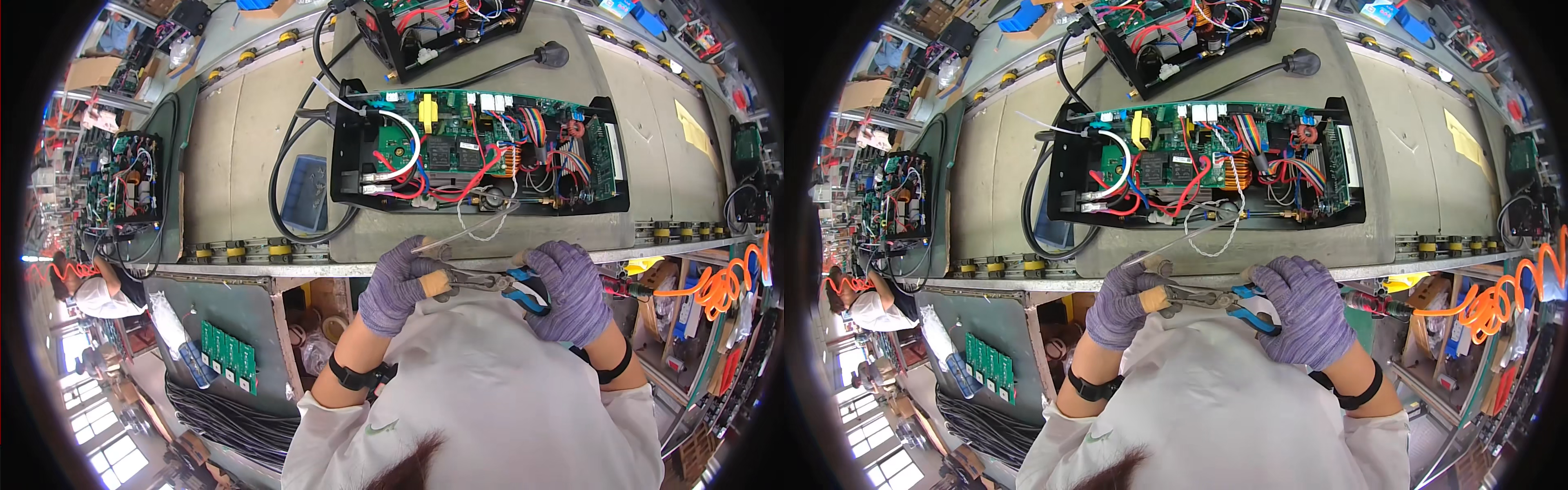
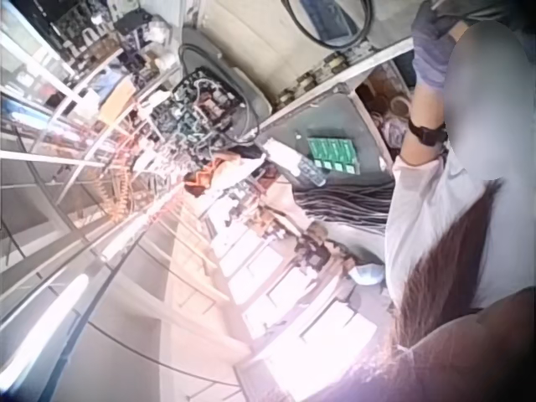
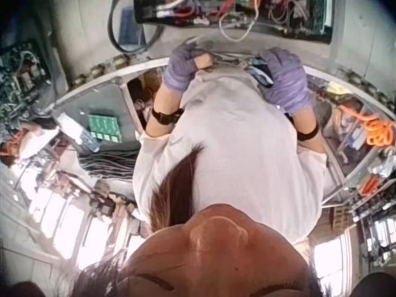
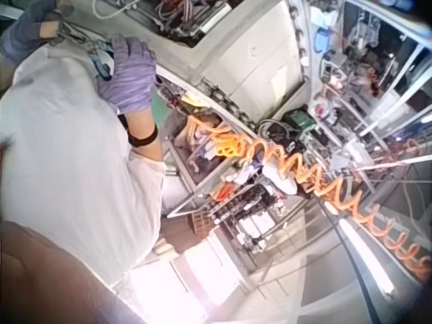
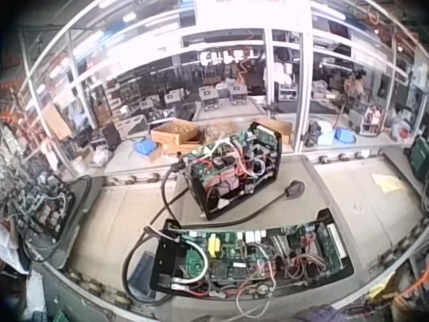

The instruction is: Wiring and assembling electronic components inside an inverter chassis on a conveyor belt.

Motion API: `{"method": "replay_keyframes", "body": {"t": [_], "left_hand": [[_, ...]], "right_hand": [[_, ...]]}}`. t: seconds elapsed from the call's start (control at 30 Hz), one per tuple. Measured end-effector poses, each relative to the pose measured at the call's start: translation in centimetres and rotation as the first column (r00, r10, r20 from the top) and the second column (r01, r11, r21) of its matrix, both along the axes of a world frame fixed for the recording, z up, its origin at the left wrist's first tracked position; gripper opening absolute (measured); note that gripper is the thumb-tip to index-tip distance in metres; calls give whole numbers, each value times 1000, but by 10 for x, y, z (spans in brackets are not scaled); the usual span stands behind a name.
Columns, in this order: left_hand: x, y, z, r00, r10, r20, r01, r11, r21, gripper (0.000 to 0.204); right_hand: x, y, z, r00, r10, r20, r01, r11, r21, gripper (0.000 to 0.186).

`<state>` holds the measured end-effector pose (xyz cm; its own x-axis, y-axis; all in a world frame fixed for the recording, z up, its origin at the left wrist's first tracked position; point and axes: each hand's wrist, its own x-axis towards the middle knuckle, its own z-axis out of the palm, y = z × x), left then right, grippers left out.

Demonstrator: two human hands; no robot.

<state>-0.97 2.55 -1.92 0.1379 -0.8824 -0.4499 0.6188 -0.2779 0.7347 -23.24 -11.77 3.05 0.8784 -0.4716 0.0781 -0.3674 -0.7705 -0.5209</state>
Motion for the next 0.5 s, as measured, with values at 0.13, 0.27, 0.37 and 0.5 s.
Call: {"method": "replay_keyframes", "body": {"t": [0.13, 0.27, 0.37, 0.5], "left_hand": [[-1, -4, 2, 1000, -26, 16, 26, 1000, 8, 49], [-2, -3, -8, 997, 42, -67, -44, 999, -27, 43], [-3, -3, -7, 997, 33, -74, -36, 998, -44, 36], [-7, -5, -3, 995, 79, -53, -79, 997, 13, 32]], "right_hand": [[-2, 0, -4, 1000, 10, -2, -10, 1000, 26, 51], [-5, 1, -6, 999, 7, -45, -5, 999, 43, 55], [-6, 2, -6, 995, 1, -98, 6, 998, 69, 58], [-6, 3, -6, 984, 2, -176, 12, 997, 80, 56]]}}
